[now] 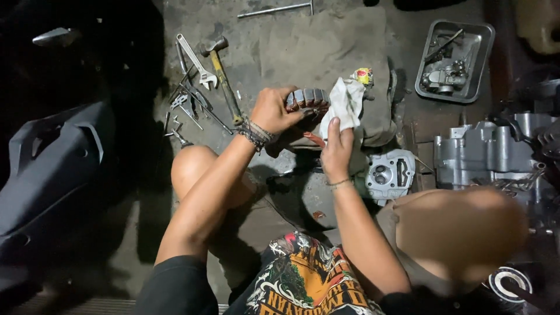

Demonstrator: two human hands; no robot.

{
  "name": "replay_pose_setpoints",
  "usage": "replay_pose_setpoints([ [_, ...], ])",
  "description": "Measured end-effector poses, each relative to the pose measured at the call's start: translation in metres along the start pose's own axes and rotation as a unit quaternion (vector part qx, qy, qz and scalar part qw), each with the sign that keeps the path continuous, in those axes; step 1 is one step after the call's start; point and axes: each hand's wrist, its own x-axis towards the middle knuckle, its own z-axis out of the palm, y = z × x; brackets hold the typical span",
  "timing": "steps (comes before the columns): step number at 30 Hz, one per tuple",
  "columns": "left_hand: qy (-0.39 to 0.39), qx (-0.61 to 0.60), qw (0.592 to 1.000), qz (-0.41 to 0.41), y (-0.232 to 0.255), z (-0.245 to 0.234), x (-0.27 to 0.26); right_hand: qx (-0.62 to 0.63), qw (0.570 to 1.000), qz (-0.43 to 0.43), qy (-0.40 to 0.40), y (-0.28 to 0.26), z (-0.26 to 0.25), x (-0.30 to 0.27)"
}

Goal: The person holds a motor stator and wipes its surface with a white cloth. They rotate the stator to access different areas and continue wiping until the end of the clip.

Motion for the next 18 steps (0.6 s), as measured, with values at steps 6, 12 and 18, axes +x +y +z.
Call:
replay_pose_setpoints([
  [6, 0.004, 0.016, 1.000, 0.005, -0.009, 0.004, -0.002, 0.028, 0.999, 0.025, -0.001, 0.158, -0.049, 0.032],
  [12, 0.004, 0.029, 0.999, 0.016, 0.004, 0.003, -0.002, 0.152, 0.982, 0.107, 0.033, 0.124, -0.029, 0.030],
  [18, 0.017, 0.013, 1.000, 0.000, 0.003, 0.001, -0.001, -0.062, 0.996, -0.062, -0.020, 0.135, -0.054, 0.010],
])
